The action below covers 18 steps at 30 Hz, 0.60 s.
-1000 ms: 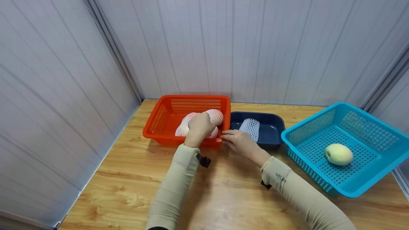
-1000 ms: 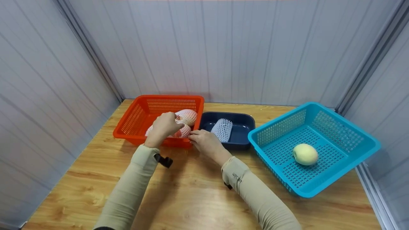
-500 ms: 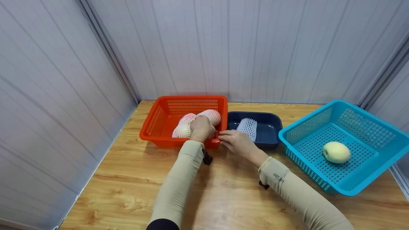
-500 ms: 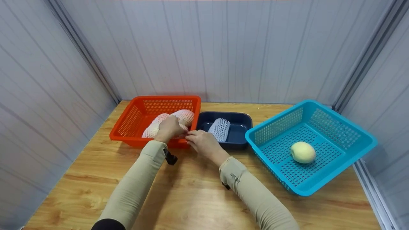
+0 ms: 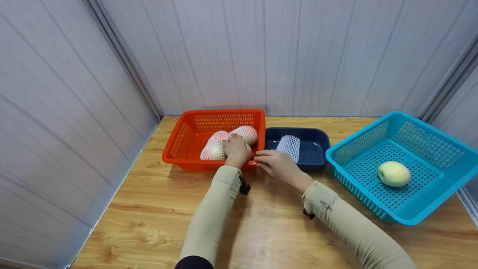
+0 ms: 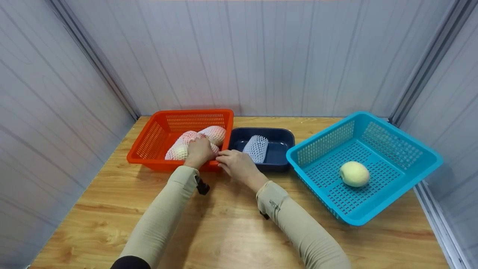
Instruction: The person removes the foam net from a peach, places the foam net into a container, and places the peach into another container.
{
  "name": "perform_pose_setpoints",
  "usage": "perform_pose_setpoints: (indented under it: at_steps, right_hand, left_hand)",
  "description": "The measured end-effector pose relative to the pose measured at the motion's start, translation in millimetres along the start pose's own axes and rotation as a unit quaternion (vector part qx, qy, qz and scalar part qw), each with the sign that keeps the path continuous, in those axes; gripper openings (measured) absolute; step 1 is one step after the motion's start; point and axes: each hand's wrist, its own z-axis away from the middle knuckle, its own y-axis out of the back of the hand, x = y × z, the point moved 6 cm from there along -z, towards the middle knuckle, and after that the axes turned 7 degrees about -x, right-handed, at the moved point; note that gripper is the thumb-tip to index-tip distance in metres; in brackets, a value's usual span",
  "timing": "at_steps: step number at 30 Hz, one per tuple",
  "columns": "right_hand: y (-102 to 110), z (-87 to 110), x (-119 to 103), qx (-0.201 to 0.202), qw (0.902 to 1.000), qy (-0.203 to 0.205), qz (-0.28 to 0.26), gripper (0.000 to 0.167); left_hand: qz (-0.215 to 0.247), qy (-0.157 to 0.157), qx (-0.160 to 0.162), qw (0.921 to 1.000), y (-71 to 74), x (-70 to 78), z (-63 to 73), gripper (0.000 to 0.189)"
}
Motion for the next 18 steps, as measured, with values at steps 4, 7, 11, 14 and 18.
perform_pose_setpoints:
  at_steps: [4, 7, 11, 14, 18]
  right_hand:
    - [2.1, 0.0, 0.9, 0.001, 1.0, 0.0, 0.003, 0.02]
    - [2.7, -0.6, 0.8, -0.003, 1.0, -0.003, 0.004, 0.017]
    - [2.3, -1.4, 0.1, -0.007, 0.9999, -0.007, 0.003, 0.017]
    - [1.6, -1.5, 0.0, -0.005, 1.0, -0.005, 0.004, 0.017]
    - [2.4, -2.6, 0.0, -0.002, 1.0, 0.0, 0.006, 0.017]
  left_hand:
    - [0.001, -0.003, 0.01, 0.9999, 2.2, 2.3, 1.8, 0.07]
    - [0.009, -0.006, 0.017, 0.9998, 2.2, 2.6, 2.3, 0.07]
    - [0.024, -0.009, 0.024, 0.9994, 2.0, 1.0, 2.6, 0.073]
    - [0.039, -0.014, 0.025, 0.9988, 3.5, -0.2, 3.8, 0.078]
    - [0.052, -0.026, 0.03, 0.9979, 10.6, -0.3, 7.9, 0.082]
